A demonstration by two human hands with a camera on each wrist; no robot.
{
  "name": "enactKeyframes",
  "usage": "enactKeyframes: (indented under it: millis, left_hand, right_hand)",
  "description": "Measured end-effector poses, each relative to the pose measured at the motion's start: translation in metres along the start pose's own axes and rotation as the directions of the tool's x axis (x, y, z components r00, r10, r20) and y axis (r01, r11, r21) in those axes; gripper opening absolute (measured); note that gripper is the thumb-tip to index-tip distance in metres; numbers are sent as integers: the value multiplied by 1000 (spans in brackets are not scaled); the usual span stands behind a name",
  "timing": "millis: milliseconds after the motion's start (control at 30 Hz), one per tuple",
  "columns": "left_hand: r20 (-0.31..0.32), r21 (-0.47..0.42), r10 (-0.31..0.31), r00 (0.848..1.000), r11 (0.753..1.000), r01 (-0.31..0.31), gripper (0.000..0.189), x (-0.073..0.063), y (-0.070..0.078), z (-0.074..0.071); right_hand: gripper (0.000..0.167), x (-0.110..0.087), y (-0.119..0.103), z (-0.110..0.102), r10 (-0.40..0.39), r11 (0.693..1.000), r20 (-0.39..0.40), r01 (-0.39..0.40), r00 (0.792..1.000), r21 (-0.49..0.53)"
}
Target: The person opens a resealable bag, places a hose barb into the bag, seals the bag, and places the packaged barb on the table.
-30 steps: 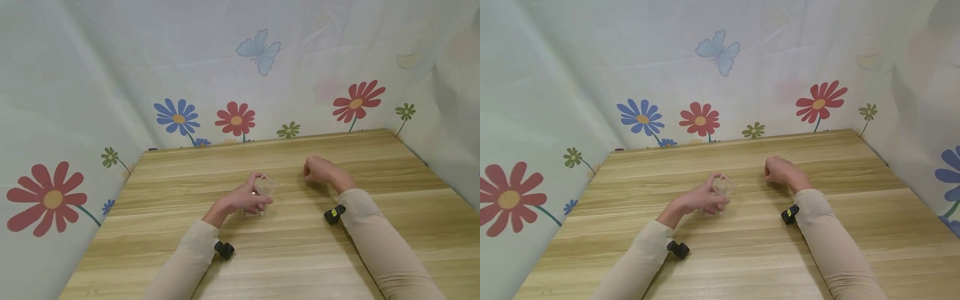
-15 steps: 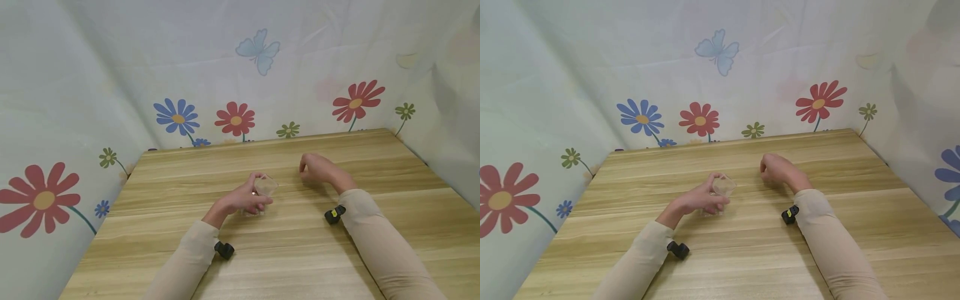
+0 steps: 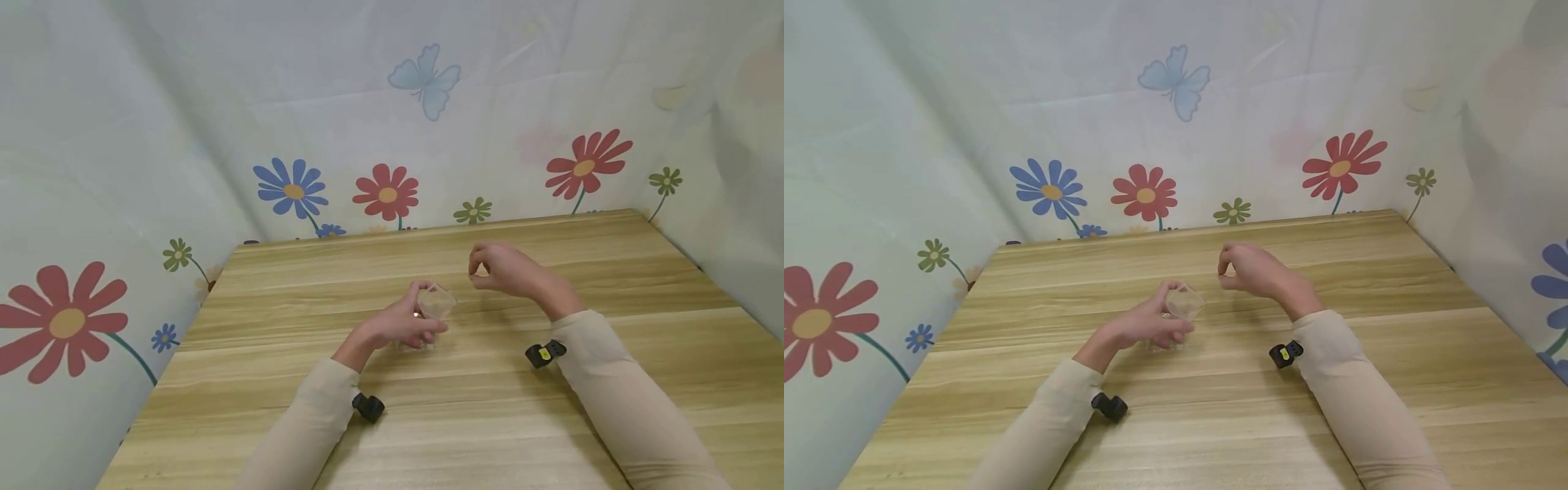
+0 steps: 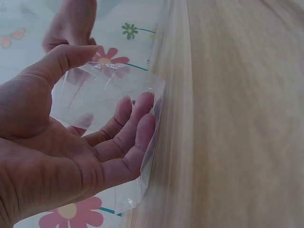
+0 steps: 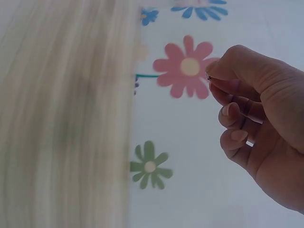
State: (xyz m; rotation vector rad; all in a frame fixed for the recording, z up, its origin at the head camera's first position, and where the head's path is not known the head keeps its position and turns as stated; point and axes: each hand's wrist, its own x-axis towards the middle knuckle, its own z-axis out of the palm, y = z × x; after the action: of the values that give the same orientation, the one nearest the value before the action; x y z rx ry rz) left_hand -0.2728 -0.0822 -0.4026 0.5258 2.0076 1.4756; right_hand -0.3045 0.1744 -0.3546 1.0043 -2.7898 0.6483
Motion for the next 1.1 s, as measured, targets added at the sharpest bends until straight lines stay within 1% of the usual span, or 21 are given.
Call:
enactKeyframes:
  millis: [233, 367, 567, 667, 800, 1100]
  left_hand:
    - [-9, 13, -2, 1000, 1000, 2, 74, 0, -2, 0]
    - [-13, 12, -2, 1000, 1000, 3, 75, 0, -2, 0]
    - [-6, 10, -4, 1000, 1000, 4, 80, 0, -3, 1]
    - [-10, 13, -10, 1000, 1000, 10, 80, 0, -2, 1]
    - [-11, 17, -13, 1000, 1000, 13, 78, -1, -2, 2]
    - [-14, 18, -27, 1000, 999, 27, 77, -2, 2, 2]
  right_hand:
    - [3, -1, -26, -7, -86, 996, -10, 86, 996, -22]
    - [3, -1, -35, -6, -133, 991, -21, 133, 991, -6]
    - [2, 0, -41, 3, -220, 975, -16, 220, 975, 23]
    - [2, 2, -43, 7, -231, 973, -4, 231, 973, 23]
    - [5, 3, -47, 11, -223, 975, 7, 223, 975, 25]
    - [6, 5, -50, 14, -220, 974, 28, 218, 975, 55]
